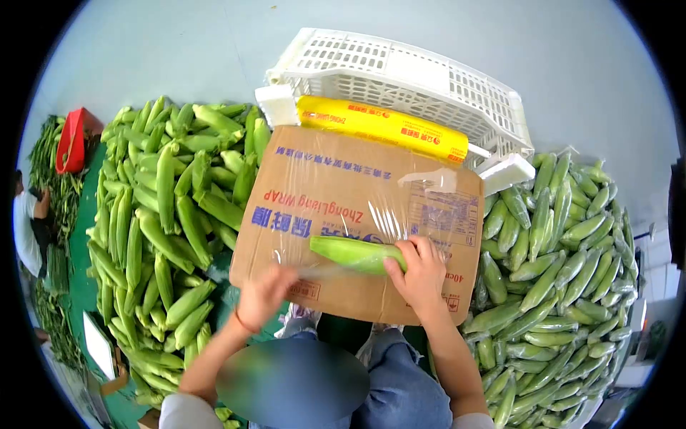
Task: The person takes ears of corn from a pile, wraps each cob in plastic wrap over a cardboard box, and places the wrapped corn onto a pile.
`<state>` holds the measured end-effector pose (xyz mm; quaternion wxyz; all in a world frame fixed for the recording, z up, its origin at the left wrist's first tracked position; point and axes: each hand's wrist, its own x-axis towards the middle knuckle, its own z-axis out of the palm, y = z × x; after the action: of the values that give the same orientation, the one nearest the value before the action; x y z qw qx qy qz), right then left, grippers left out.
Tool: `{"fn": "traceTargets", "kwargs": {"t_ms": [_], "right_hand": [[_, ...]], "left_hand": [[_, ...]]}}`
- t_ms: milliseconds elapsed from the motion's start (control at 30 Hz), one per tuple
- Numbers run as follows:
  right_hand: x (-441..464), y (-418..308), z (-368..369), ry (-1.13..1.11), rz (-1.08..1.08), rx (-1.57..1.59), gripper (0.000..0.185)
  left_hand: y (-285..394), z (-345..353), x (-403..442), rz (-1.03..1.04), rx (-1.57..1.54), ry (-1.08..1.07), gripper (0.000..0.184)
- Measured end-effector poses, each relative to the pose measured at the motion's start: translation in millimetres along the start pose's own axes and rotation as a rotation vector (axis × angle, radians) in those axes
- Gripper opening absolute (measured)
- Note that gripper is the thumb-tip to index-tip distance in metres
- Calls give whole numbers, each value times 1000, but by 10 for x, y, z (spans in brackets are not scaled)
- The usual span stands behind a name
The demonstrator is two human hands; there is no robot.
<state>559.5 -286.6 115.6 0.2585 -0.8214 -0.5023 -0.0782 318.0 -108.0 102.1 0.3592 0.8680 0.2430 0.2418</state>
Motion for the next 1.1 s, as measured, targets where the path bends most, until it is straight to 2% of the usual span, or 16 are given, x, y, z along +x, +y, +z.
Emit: {"fn": "traceTargets", "kwargs": {"t_ms": [33, 100, 167, 200, 267, 367, 467, 500, 567, 667, 767, 867, 900, 967, 1067, 1100], "right_hand": [[4, -25, 1, 3, -8, 11, 32], [96, -9, 35, 45, -49, 13, 30], [94, 66, 58, 69, -97, -3, 28], [118, 81, 83, 61, -93, 16, 28], [129, 115, 84, 31, -79, 43, 26], [172, -44, -177, -587, 315, -63, 26], [32, -260, -345, -742, 372, 56, 29], [-7, -241, -302, -534, 240, 46, 32], [-99, -185, -245, -120, -32, 23, 38], [229, -253, -204, -28, -352, -192, 47], [667, 51, -1, -208, -354, -162, 52], [701, 64, 41, -398, -350, -160, 55], [576, 34, 19, -303, -412, -111, 53], [297, -68, -217, -414, -435, -63, 53], [-154, -241, -655, -735, -424, 43, 58], [-125, -347, -879, -1122, -218, 3, 62]], "left_hand": [[166, -150, 356, 32, 20, 34, 9], [410, -182, 1055, 368, 178, 111, 7], [309, 235, 1496, 291, 196, -242, 11], [358, 417, 1634, 279, 489, -614, 17], [485, 670, 1493, 268, 545, -506, 23], [820, 407, 785, 247, 445, -527, 42], [868, 290, 160, 320, 428, -362, 71], [823, 321, 182, 271, 410, -399, 84], [632, 461, 471, 293, 458, -324, 81], [279, 752, 1393, 283, 491, -284, 76], [310, 889, 2087, 252, 686, -679, 80], [605, 845, 2185, 128, 792, -842, 91], [611, 830, 2173, 111, 750, -841, 96], [534, 856, 2130, 137, 708, -799, 94], [383, 852, 2125, 206, 616, -743, 84], [365, 793, 2120, 236, 581, -726, 80]]}}
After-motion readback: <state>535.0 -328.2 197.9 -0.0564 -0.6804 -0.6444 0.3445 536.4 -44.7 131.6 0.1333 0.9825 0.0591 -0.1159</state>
